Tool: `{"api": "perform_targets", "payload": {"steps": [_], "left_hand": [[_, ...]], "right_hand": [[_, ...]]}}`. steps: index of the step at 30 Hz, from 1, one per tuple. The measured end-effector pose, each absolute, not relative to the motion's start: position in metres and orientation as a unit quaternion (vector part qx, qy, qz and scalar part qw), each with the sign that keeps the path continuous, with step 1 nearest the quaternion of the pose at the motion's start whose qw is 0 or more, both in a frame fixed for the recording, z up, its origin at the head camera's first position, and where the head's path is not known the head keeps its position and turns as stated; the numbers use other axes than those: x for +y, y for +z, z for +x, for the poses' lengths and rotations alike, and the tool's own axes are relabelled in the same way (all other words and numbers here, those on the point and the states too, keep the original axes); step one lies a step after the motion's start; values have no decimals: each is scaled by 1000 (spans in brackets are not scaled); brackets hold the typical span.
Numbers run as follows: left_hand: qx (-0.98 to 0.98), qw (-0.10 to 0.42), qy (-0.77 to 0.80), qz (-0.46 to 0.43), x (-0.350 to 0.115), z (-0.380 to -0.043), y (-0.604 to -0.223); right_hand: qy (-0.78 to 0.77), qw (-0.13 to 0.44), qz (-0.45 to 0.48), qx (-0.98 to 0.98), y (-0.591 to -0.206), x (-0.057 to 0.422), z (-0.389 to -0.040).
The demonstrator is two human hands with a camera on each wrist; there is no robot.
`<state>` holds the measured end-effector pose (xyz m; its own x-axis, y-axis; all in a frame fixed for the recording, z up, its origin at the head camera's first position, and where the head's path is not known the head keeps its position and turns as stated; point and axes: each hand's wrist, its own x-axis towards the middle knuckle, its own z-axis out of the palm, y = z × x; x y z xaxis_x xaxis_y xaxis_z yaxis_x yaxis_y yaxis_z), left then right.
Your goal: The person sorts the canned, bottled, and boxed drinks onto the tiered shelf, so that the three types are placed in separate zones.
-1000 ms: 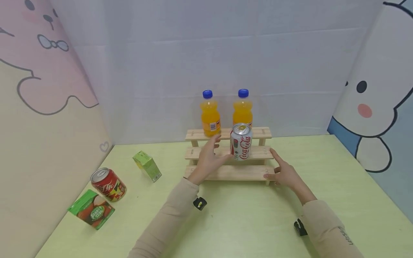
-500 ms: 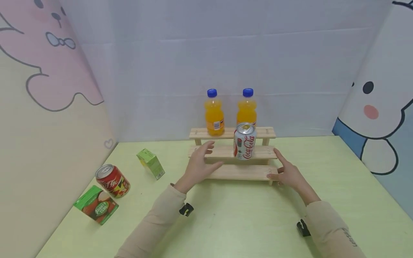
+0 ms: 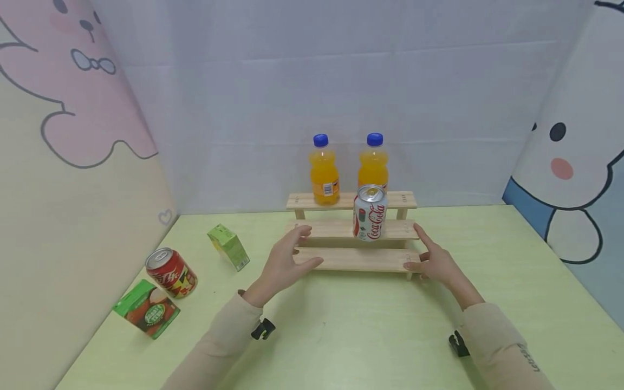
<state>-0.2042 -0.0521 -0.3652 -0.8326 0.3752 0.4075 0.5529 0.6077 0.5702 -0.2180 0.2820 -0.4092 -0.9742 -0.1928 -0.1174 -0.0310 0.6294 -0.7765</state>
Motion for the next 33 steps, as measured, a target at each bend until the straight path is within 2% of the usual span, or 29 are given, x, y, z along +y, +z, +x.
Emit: {"api": "perform_targets", "payload": {"steps": [18, 27, 33], "left_hand": [[-886, 180, -364, -225, -102, -190, -372], [-900, 156, -364, -183, -123, -183, -378], [-906, 171, -348, -168, -138, -180, -381]], "right_hand": [[-428, 93, -65, 897, -410, 284, -218], [-429, 95, -62, 896, -412, 285, -219], [-427, 95, -63, 897, -413, 284, -219]]}}
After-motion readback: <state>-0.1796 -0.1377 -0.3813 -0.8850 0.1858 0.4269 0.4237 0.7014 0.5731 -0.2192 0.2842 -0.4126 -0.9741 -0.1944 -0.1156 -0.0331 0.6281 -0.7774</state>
